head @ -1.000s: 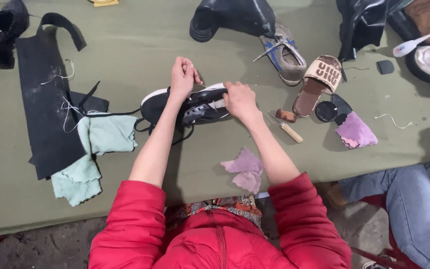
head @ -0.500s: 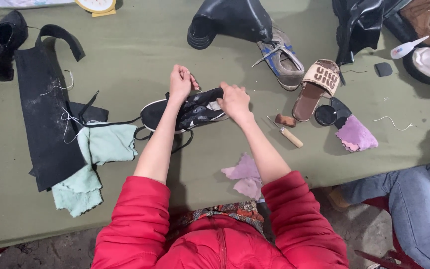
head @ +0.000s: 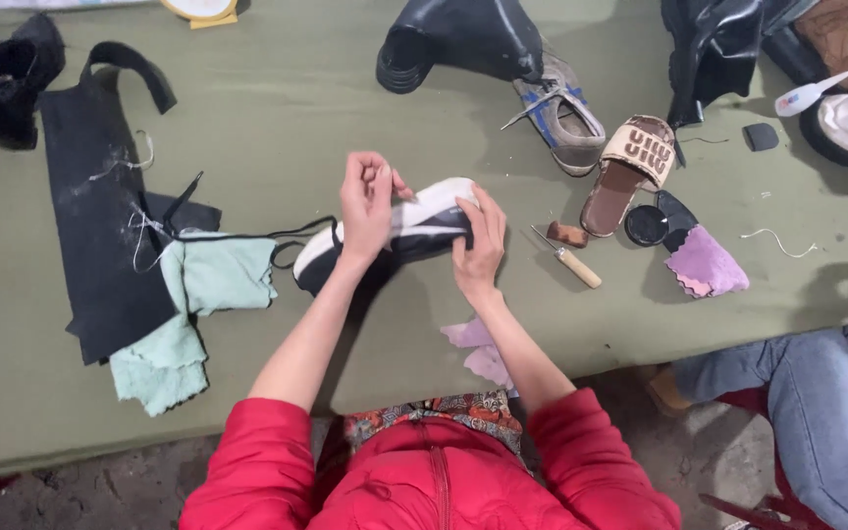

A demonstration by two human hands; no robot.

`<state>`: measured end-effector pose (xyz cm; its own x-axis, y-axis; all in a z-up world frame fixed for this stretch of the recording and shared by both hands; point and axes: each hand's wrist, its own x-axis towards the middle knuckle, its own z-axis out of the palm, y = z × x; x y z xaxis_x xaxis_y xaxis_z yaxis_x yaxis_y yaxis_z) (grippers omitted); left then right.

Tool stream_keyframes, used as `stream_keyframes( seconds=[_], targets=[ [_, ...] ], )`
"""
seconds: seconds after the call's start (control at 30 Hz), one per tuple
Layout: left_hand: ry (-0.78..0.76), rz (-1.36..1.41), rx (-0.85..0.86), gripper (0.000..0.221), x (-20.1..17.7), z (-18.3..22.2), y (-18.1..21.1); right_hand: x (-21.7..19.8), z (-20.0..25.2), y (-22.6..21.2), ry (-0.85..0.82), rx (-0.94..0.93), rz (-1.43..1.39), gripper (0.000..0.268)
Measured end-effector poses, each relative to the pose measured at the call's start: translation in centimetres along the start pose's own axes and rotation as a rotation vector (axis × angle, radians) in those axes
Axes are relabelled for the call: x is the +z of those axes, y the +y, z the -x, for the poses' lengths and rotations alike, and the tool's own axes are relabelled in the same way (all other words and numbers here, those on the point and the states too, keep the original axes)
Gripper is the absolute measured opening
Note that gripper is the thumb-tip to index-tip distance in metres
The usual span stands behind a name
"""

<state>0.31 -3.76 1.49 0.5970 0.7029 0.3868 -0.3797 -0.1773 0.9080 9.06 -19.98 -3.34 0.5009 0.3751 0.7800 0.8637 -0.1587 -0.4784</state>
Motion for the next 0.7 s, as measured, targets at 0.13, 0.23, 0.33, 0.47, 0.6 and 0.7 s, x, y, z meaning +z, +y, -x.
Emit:
stream_keyframes(
  seconds=[0.13, 0.23, 0.33, 0.47, 0.6, 0.7],
  targets=[
    [0.017, 0.098, -0.068, 0.008, -1.6, 3.4, 1.8, -1.4, 2.0, -0.4, -0.015, -0.035, 0.014, 0.038],
    [-0.014, -0.236, -0.031, 0.002, -3.1, 4.9, 3.0, -1.7, 4.1, 0.7, -0.130, 0.065, -0.003, 0.061],
    [-0.089, -0.409, 0.061, 0.006, -4.7, 5.4, 4.0, -1.8, 4.7, 1.2, -0.228, 0.103, -0.008, 0.069],
    [-0.108, -0.675, 0.137, 0.011, -6.1, 6.5, 6.6, -1.5, 5.7, 1.4, -0.205, 0.102, -0.010, 0.070],
    [0.028, -1.053, 0.451, 0.043, -3.9, 8.5, 7.5, -1.0, 6.3, 2.0, -0.206, 0.159, -0.002, 0.075],
    [-0.203, -1.057, 0.529, 0.047, -0.2, 10.0, 5.1, -1.2, 6.3, 1.8, -0.204, 0.150, 0.018, 0.073]
  ],
)
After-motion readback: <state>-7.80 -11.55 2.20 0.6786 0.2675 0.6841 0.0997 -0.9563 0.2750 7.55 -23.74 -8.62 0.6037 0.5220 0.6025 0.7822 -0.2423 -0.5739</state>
